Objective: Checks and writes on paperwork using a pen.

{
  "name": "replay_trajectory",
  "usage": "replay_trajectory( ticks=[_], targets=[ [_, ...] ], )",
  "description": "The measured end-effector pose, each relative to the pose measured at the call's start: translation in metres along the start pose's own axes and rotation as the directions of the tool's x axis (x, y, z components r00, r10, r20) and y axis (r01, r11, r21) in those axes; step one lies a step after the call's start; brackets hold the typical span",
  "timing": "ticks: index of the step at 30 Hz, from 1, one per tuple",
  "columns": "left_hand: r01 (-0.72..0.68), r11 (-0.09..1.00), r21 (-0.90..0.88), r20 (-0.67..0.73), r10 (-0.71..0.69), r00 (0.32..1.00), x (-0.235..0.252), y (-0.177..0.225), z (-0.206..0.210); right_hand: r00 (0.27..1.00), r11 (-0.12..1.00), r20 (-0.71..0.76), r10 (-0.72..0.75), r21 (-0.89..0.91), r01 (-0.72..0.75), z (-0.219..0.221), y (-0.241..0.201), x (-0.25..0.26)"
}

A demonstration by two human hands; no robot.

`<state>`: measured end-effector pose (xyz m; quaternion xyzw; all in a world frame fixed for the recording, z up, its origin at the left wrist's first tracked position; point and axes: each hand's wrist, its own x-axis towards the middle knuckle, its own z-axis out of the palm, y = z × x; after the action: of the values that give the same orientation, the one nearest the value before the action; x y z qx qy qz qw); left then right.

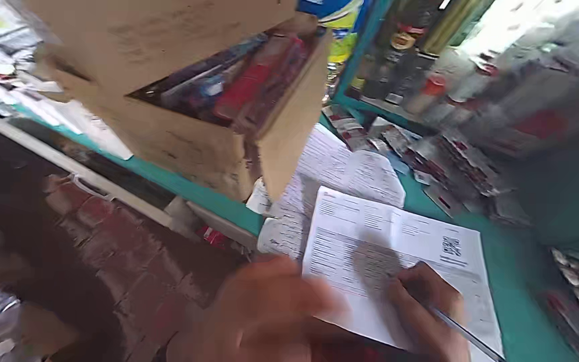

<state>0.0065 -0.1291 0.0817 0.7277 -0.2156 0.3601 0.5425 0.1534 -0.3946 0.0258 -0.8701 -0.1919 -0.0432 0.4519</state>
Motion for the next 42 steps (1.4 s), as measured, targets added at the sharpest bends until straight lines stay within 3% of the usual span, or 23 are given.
replay_trajectory(
  ticks=[1,2,6,8,12,20,28,42],
  targets=[
    [0.006,0.972,0.237,0.005,-0.007,1.000,0.004,-0.028,0.006,1.000,1.000,-0.021,0.008,0.007,-0.008,0.002,0.000,0.002],
    [0.022,0.931,0.365,0.031,-0.035,0.999,0.009,-0.056,0.015,0.999,1.000,-0.034,0.014,0.009,-0.014,0.004,-0.001,0.005],
    [0.038,0.911,0.410,0.304,-0.176,0.936,0.013,-0.113,0.039,0.997,0.998,-0.041,0.068,0.009,-0.068,0.002,-0.003,0.004],
    [0.055,0.887,0.459,0.397,-0.260,0.880,0.007,-0.116,0.040,0.995,0.991,-0.040,0.094,0.102,-0.090,0.001,-0.003,-0.002],
    [0.007,0.859,0.512,0.412,-0.252,0.876,0.010,-0.121,0.040,0.993,0.966,-0.077,0.094,0.247,-0.072,-0.003,-0.003,0.005],
    [0.005,0.903,0.429,0.371,-0.181,0.911,0.003,-0.122,0.038,0.996,0.980,-0.027,0.080,0.187,-0.073,-0.003,-0.004,0.004],
    [0.030,0.941,0.337,0.412,-0.176,0.894,0.003,-0.125,0.032,0.994,0.993,-0.024,0.111,-0.039,-0.112,0.000,-0.015,0.003],
    [0.036,0.916,0.399,0.448,-0.229,0.864,0.006,-0.122,0.030,0.994,0.994,-0.061,0.085,0.073,-0.081,0.003,-0.007,0.002]
  ],
)
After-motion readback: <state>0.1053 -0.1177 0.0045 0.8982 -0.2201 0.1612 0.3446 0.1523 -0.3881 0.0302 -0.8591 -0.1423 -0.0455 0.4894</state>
